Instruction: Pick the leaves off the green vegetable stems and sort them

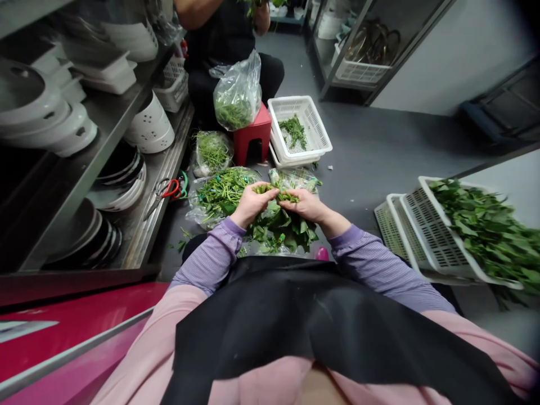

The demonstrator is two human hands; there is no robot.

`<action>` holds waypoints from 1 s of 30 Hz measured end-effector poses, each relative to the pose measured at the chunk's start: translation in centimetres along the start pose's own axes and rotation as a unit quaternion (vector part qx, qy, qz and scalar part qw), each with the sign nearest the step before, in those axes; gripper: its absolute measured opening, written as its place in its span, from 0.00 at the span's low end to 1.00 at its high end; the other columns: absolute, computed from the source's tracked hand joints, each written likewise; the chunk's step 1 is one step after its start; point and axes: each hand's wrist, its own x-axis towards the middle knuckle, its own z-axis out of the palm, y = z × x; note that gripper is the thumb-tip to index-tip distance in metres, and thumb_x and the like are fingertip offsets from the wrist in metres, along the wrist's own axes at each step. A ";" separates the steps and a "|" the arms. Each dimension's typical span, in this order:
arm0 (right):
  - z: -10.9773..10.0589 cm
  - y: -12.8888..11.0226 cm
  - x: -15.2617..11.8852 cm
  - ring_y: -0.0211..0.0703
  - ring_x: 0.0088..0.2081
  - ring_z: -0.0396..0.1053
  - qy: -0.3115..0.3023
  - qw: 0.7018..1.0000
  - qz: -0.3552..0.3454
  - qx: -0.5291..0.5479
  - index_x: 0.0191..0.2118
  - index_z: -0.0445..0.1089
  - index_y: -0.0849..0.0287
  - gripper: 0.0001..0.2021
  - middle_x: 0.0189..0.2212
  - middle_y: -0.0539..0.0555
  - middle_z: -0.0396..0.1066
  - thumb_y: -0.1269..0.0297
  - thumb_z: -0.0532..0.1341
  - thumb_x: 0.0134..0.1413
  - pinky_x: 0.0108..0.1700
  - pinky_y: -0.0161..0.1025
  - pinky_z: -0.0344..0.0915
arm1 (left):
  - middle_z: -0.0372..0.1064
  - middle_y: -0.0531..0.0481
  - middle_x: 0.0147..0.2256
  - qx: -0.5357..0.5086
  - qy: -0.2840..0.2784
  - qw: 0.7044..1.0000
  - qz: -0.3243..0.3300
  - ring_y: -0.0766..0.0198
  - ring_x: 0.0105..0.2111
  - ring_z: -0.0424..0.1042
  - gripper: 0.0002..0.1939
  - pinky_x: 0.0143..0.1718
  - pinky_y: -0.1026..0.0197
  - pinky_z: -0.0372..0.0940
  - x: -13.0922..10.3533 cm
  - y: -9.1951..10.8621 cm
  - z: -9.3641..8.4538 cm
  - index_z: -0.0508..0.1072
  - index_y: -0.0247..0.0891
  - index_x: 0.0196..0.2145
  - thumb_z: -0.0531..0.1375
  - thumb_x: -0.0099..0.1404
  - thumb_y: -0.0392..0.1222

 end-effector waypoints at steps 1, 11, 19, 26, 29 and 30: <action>0.1 0.1 0.0 0.32 0.25 0.57 -0.004 1.000 0.000 0.013 0.35 0.69 0.64 0.17 0.23 0.48 0.62 0.54 0.62 0.43 0.28 0.32 0.55 | 0.60 0.56 0.16 -0.008 -0.004 1.000 -0.002 0.74 0.12 0.53 0.05 0.13 0.65 0.47 0.0 0.0 -0.1 0.69 0.35 0.25 0.62 0.55 0.37; -1.3 1.9 -0.1 0.30 0.19 0.47 0.047 0.979 -0.022 0.198 0.31 0.68 0.61 0.16 0.15 0.43 0.46 0.51 0.63 0.42 0.25 0.35 0.51 | 0.61 0.57 0.18 -0.119 0.040 0.992 -0.002 0.75 0.11 0.55 0.07 0.12 0.66 0.50 1.5 0.7 -3.9 0.67 0.35 0.25 0.62 0.53 0.38; -2.7 3.1 -1.2 0.32 0.18 0.46 0.047 0.953 -0.003 0.298 0.28 0.66 0.59 0.17 0.15 0.43 0.43 0.51 0.65 0.38 0.24 0.36 0.52 | 0.63 0.55 0.17 0.083 0.241 0.960 0.115 0.75 0.12 0.55 0.06 0.13 0.69 0.48 2.3 1.7 -6.4 0.74 0.32 0.27 0.61 0.51 0.38; -0.9 1.7 0.8 0.30 0.20 0.49 -0.072 0.983 0.016 0.168 0.30 0.69 0.65 0.16 0.16 0.45 0.52 0.55 0.63 0.45 0.24 0.33 0.46 | 0.62 0.54 0.16 0.109 -0.012 0.994 0.002 0.75 0.13 0.54 0.13 0.14 0.68 0.48 0.6 1.7 -2.9 0.76 0.31 0.35 0.62 0.51 0.39; 0.2 0.4 2.0 0.29 0.20 0.49 -0.104 0.987 0.018 0.122 0.30 0.69 0.66 0.16 0.16 0.45 0.54 0.55 0.63 0.45 0.24 0.33 0.45 | 0.66 0.51 0.18 0.019 -0.101 0.994 -0.041 0.74 0.12 0.54 0.15 0.13 0.68 0.46 0.5 1.6 -2.8 0.75 0.30 0.35 0.62 0.52 0.43; 0.5 0.1 2.2 0.29 0.20 0.50 -0.107 0.986 0.016 0.124 0.30 0.69 0.66 0.16 0.16 0.45 0.54 0.55 0.63 0.45 0.24 0.32 0.45 | 0.67 0.50 0.18 -0.009 -0.107 0.994 -0.037 0.75 0.12 0.54 0.14 0.13 0.68 0.46 0.6 1.6 -3.1 0.75 0.30 0.32 0.62 0.52 0.44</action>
